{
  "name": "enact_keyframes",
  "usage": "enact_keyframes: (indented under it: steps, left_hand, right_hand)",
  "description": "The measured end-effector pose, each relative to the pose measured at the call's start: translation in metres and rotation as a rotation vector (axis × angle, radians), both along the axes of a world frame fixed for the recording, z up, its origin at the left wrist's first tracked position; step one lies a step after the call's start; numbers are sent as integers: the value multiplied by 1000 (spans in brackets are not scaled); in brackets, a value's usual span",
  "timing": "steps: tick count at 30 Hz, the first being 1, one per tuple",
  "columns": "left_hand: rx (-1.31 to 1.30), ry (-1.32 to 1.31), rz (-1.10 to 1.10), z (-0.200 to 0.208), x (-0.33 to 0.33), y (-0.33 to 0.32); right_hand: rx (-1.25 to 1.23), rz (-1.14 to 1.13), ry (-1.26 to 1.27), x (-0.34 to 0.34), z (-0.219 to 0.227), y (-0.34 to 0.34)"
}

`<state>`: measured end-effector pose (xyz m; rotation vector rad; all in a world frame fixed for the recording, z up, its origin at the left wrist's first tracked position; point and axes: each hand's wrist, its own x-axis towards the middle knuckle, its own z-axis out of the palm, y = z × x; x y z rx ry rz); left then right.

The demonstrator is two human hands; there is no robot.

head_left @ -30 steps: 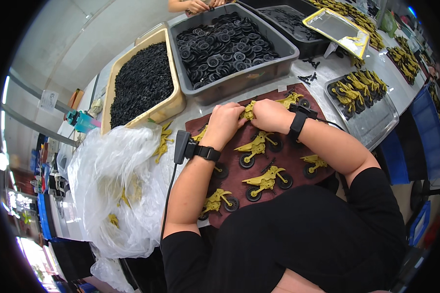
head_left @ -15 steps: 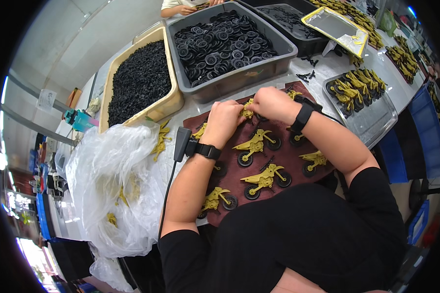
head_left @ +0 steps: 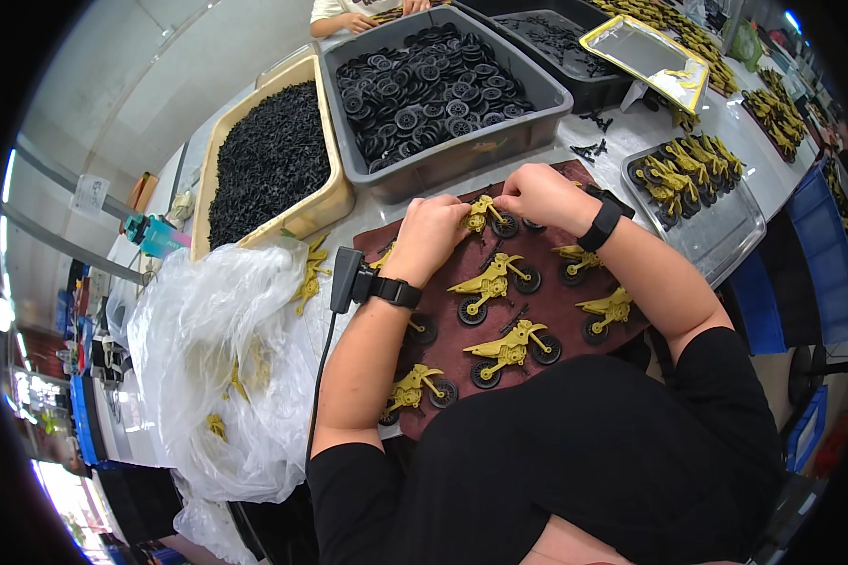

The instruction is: The worker is assembling small plastic toy motorcycles, attaching wheels to the frames and sorting the finished products.

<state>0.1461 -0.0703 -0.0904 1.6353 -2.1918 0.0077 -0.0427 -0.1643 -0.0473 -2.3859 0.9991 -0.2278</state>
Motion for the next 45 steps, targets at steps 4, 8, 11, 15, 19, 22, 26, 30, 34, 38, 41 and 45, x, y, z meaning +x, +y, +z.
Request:
enact_keyframes:
  steps: [4, 8, 11, 15, 19, 22, 26, 30, 34, 38, 41, 45]
  left_hand:
    - [14, 35, -5, -2, 1, -2]
    - [4, -21, 30, -4, -6, -2]
    - [0, -69, 42, -5, -6, -1]
    - [9, -84, 12, 0, -3, -4]
    - [20, -66, -61, -1, 2, -6]
    - [-10, -110, -74, -4, -5, -4]
    - [-62, -287, 45, -17, -18, -6]
    - [-100, -12, 60, -5, -11, 4]
    - [44, 339, -15, 49, -18, 27]
    - [-5, 354, -42, 85, -30, 54]
    - [-207, 433, 4, 84, -41, 71]
    - [-328, 291, -38, 101, -55, 93]
  right_hand:
    - [-1, 5, -5, 1, 0, 0]
    - [12, 2, -28, 3, 6, 6]
    - [-38, 27, -60, 4, 0, 3]
    - [-48, 38, -84, 1, -1, 3]
    - [-9, -12, -105, -6, -3, -2]
    - [-88, -8, -187, -9, -16, -14]
    - [-97, 85, -102, -9, -17, -24]
    - [9, 185, -175, -11, -11, -18]
    - [219, 389, -433, -20, 0, -1]
    - [562, 419, -707, -22, 10, 26]
    - [395, 377, -810, -24, 23, 49]
    - [94, 432, -900, -31, 36, 71]
